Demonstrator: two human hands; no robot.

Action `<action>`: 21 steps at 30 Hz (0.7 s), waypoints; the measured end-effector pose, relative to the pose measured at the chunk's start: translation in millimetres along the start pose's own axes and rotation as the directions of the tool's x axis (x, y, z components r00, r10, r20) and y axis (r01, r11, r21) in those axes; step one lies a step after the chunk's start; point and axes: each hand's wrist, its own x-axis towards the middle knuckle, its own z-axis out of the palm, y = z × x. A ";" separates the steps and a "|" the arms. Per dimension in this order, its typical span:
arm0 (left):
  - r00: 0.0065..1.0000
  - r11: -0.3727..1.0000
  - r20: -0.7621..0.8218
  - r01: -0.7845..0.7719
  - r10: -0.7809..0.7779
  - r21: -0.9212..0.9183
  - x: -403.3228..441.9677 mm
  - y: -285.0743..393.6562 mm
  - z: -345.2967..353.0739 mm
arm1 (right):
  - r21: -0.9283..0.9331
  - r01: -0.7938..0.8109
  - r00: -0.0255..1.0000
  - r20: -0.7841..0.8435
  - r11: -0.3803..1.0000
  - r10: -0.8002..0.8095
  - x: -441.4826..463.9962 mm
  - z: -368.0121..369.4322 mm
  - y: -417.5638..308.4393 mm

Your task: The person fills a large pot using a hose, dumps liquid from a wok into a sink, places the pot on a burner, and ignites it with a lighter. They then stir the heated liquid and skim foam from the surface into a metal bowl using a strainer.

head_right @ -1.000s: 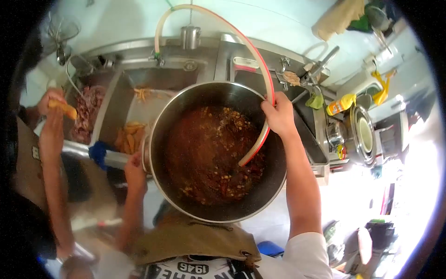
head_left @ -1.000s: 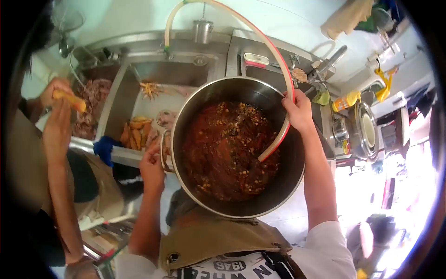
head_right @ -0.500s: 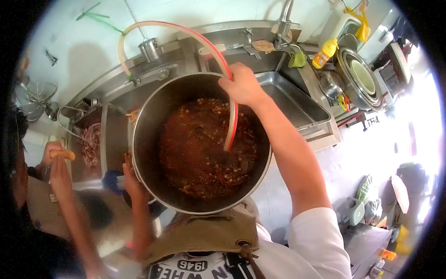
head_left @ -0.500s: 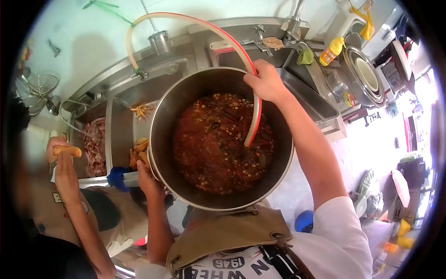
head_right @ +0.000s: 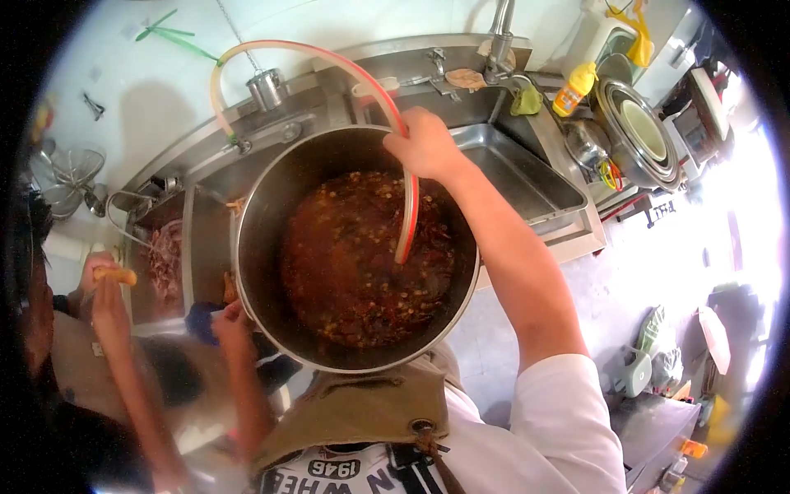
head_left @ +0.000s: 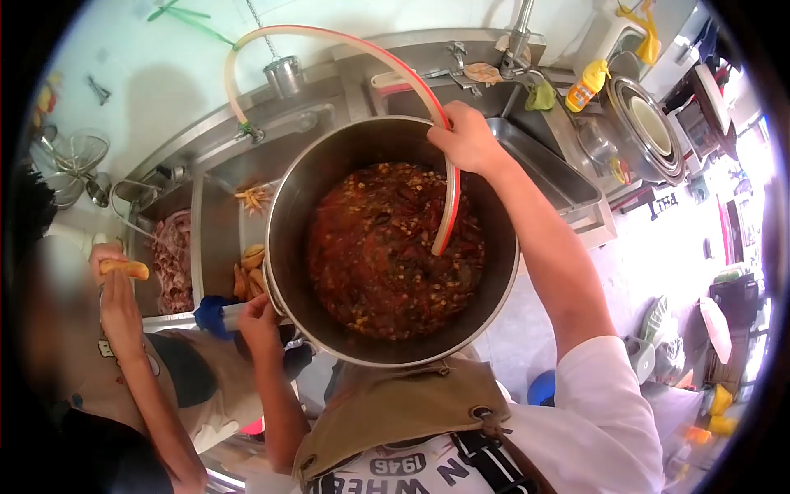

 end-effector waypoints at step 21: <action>0.995 0.997 -0.052 0.079 -0.080 -0.019 218.8 32.6 82.1 | 0.050 -0.049 0.998 -0.044 0.998 0.052 4.7 6.8 3.5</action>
